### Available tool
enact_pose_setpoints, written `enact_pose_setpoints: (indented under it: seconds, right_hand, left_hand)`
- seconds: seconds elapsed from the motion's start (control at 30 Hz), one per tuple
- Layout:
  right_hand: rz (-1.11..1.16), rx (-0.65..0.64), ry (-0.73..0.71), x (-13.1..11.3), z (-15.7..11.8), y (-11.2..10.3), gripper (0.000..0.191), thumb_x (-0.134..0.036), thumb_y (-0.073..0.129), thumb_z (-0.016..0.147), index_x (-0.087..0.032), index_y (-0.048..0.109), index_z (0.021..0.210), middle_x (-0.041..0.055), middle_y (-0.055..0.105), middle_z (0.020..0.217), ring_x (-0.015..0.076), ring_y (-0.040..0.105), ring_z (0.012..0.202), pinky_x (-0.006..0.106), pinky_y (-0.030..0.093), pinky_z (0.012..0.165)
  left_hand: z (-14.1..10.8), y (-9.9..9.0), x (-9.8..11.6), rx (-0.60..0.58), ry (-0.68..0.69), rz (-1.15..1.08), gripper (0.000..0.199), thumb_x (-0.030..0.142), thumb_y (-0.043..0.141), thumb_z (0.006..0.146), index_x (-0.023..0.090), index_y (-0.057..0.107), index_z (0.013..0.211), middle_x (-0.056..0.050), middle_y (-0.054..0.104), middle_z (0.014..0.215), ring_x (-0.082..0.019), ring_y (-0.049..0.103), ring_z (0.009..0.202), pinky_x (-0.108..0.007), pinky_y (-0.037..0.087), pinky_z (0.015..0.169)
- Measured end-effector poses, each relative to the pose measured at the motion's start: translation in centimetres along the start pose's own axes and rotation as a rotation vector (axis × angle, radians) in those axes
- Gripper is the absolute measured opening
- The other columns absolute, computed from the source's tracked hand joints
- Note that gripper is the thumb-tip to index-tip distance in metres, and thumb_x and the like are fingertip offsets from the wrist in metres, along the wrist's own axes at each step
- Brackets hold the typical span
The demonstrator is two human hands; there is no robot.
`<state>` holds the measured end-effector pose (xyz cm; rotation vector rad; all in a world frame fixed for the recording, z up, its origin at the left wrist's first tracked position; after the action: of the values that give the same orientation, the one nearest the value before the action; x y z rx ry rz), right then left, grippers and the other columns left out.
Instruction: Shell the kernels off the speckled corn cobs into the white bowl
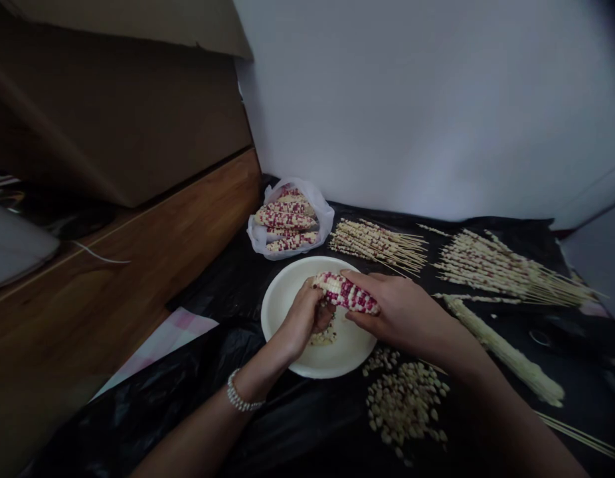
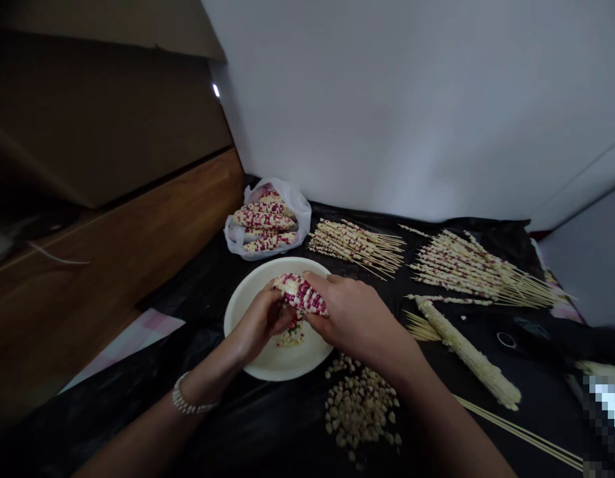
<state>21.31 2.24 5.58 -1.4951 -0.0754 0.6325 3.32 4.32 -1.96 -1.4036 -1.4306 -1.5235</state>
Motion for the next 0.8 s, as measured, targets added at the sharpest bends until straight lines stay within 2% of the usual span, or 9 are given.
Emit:
enact_pose_setpoints:
  seconds: [0.13, 0.27, 0.4, 0.5, 0.63, 0.8]
  right_hand:
    - [0.01, -0.011, 0.002, -0.4, 0.0, -0.1, 0.042, -0.029, 0.065, 0.09, -0.023, 0.066, 0.131, 0.0112, 0.077, 0.111, 0.029, 0.073, 0.102, 0.038, 0.056, 0.085]
    - [0.17, -0.019, -0.024, -0.1, 0.3, -0.4, 0.043, -0.035, 0.065, 0.092, -0.024, 0.067, 0.133, 0.0074, 0.079, 0.107, 0.0233, 0.074, 0.092, 0.032, 0.056, 0.08]
    - [0.207, -0.006, -0.037, 0.6, 0.4, -0.8, 0.047, -0.038, 0.064, 0.092, -0.024, 0.066, 0.136, 0.0067, 0.079, 0.111, 0.0227, 0.074, 0.092, 0.032, 0.056, 0.08]
    - [0.169, 0.012, -0.045, 1.0, 0.3, -0.8, 0.046, -0.038, 0.066, 0.091, -0.025, 0.067, 0.136, 0.0064, 0.08, 0.11, 0.0227, 0.075, 0.091, 0.032, 0.057, 0.079]
    - [0.119, 0.022, -0.039, 1.2, 0.3, -0.7, 0.048, -0.038, 0.065, 0.091, -0.025, 0.067, 0.137, 0.0072, 0.08, 0.11, 0.0244, 0.075, 0.094, 0.036, 0.059, 0.082]
    - [0.078, -0.008, 0.0, 0.9, 0.2, -0.4, 0.054, -0.04, 0.062, 0.093, -0.022, 0.061, 0.144, 0.0105, 0.077, 0.116, 0.0286, 0.074, 0.104, 0.043, 0.058, 0.091]
  left_hand:
    - [-0.1, 0.0, 0.0, 0.026, -0.014, 0.021, 0.019, 0.037, 0.056, 0.083, 0.022, 0.047, 0.089, 0.008, 0.045, 0.06, -0.006, 0.029, 0.042, -0.023, 0.018, 0.043]
    - [-0.5, 0.4, 0.5, 0.089, -0.044, -0.027, 0.024, 0.024, 0.056, 0.07, 0.023, 0.044, 0.091, 0.01, 0.04, 0.057, -0.006, 0.026, 0.042, -0.021, 0.017, 0.044]
    - [-0.9, 0.7, 1.4, 0.029, -0.075, -0.085, 0.033, 0.018, 0.055, 0.061, 0.022, 0.046, 0.092, 0.011, 0.04, 0.057, -0.005, 0.026, 0.042, -0.022, 0.016, 0.045]
    - [-1.0, 0.8, 1.9, -0.036, -0.086, -0.14, 0.027, 0.024, 0.061, 0.067, 0.02, 0.049, 0.092, 0.006, 0.051, 0.064, -0.005, 0.032, 0.045, -0.023, 0.019, 0.047]
    - [-0.8, 0.7, 2.0, -0.051, -0.122, -0.198, 0.036, 0.051, 0.063, 0.083, 0.018, 0.053, 0.094, 0.001, 0.058, 0.072, -0.006, 0.032, 0.047, -0.024, 0.017, 0.047]
    - [-0.6, 0.6, 1.5, -0.047, -0.104, -0.165, 0.035, 0.053, 0.057, 0.089, 0.019, 0.053, 0.093, 0.003, 0.052, 0.064, -0.007, 0.032, 0.046, -0.025, 0.019, 0.047]
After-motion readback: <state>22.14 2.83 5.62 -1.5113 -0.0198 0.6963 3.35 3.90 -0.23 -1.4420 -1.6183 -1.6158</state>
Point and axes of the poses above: each hand's wrist, its own z-axis towards the middle knuckle, its own y-axis out of the palm, x = y × z, the point moved 1 cm from there along z, towards the middle knuckle
